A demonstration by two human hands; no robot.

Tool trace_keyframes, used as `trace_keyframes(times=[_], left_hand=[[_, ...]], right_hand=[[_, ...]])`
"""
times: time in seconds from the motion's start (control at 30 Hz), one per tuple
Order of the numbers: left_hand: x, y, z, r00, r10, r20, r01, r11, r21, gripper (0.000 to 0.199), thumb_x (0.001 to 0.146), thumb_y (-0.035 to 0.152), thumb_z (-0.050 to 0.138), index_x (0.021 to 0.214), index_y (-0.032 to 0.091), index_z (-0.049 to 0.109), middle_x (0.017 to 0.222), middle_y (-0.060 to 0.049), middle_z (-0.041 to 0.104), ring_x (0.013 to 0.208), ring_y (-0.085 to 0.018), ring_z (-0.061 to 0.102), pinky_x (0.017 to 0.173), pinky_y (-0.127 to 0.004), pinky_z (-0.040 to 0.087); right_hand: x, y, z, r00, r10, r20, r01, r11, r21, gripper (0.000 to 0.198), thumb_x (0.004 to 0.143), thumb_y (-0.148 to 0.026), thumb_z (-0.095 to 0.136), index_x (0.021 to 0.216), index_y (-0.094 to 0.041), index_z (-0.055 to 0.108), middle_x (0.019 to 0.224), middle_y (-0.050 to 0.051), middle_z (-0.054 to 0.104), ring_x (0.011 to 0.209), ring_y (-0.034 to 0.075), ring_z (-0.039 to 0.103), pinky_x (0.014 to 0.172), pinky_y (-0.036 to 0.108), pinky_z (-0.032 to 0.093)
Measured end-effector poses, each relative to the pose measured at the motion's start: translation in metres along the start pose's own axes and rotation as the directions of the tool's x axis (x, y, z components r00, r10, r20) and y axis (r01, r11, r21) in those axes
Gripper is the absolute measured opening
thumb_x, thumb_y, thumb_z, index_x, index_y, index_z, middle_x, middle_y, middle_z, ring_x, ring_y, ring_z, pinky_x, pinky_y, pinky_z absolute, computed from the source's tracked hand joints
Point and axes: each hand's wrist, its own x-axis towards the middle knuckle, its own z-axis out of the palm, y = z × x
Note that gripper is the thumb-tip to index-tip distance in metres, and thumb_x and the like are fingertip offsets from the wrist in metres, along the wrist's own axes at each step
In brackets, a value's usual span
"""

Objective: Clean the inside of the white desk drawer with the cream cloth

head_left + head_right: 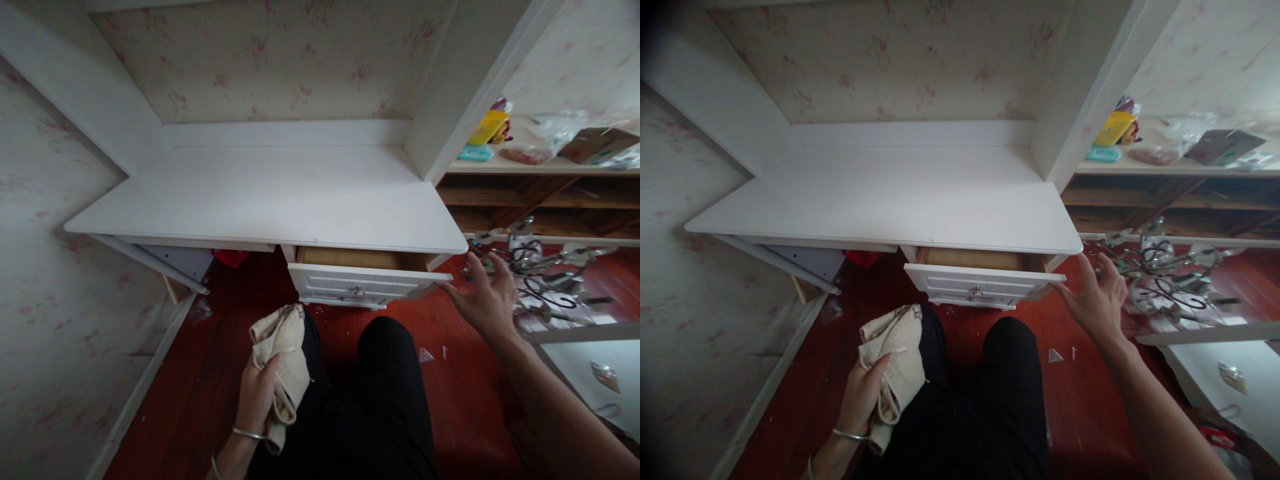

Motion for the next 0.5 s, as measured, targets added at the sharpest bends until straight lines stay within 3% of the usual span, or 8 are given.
trace_keyframes(times=[0.1,0.2,0.3,0.4,0.5], left_hand=[[-0.006,-0.005,0.015,0.996,-0.044,0.078,0.051,0.994,-0.092,0.039,0.069,0.028,0.078,0.106,0.016,0.070,0.108,-0.009,0.074,0.107,-0.029,0.067,0.096,-0.038,0.050],[-0.007,-0.002,0.028,0.974,-0.182,0.137,0.210,0.948,-0.238,0.038,0.071,0.023,0.078,0.107,0.014,0.070,0.102,-0.010,0.075,0.099,-0.028,0.071,0.090,-0.037,0.054],[-0.006,0.007,0.037,0.928,-0.336,0.160,0.372,0.853,-0.367,0.033,0.079,0.019,0.072,0.110,0.011,0.068,0.097,-0.011,0.075,0.090,-0.026,0.073,0.085,-0.037,0.056],[-0.002,0.018,0.046,0.890,-0.423,0.167,0.449,0.760,-0.470,0.033,0.084,0.019,0.067,0.116,0.010,0.066,0.094,-0.012,0.075,0.086,-0.024,0.073,0.083,-0.037,0.058],[0.008,0.030,0.061,0.878,-0.442,0.181,0.461,0.687,-0.561,0.033,0.087,0.023,0.064,0.117,0.010,0.065,0.091,-0.012,0.075,0.084,-0.024,0.073,0.080,-0.038,0.059]], right_hand=[[0.028,0.000,0.013,0.996,-0.020,0.084,0.022,0.999,-0.033,0.071,0.090,-0.055,0.053,0.152,-0.026,0.031,0.161,0.013,0.024,0.146,0.030,0.024,0.115,0.049,0.023],[0.048,-0.003,0.025,0.989,-0.052,0.135,0.054,0.998,-0.011,0.067,0.095,-0.046,0.047,0.154,-0.022,0.026,0.159,0.013,0.031,0.147,0.027,0.023,0.117,0.049,0.019],[0.058,-0.005,0.033,0.988,-0.087,0.124,0.087,0.996,0.003,0.060,0.095,-0.040,0.045,0.151,-0.021,0.034,0.153,0.011,0.042,0.144,0.026,0.031,0.117,0.046,0.020],[0.065,-0.003,0.034,0.983,-0.121,0.135,0.121,0.993,0.013,0.056,0.093,-0.041,0.048,0.144,-0.019,0.045,0.150,0.012,0.046,0.141,0.027,0.034,0.115,0.041,0.025],[0.077,0.004,0.026,0.959,-0.110,0.262,0.103,0.994,0.040,0.061,0.088,-0.051,0.055,0.140,-0.020,0.051,0.149,0.013,0.048,0.137,0.031,0.039,0.114,0.043,0.028]])
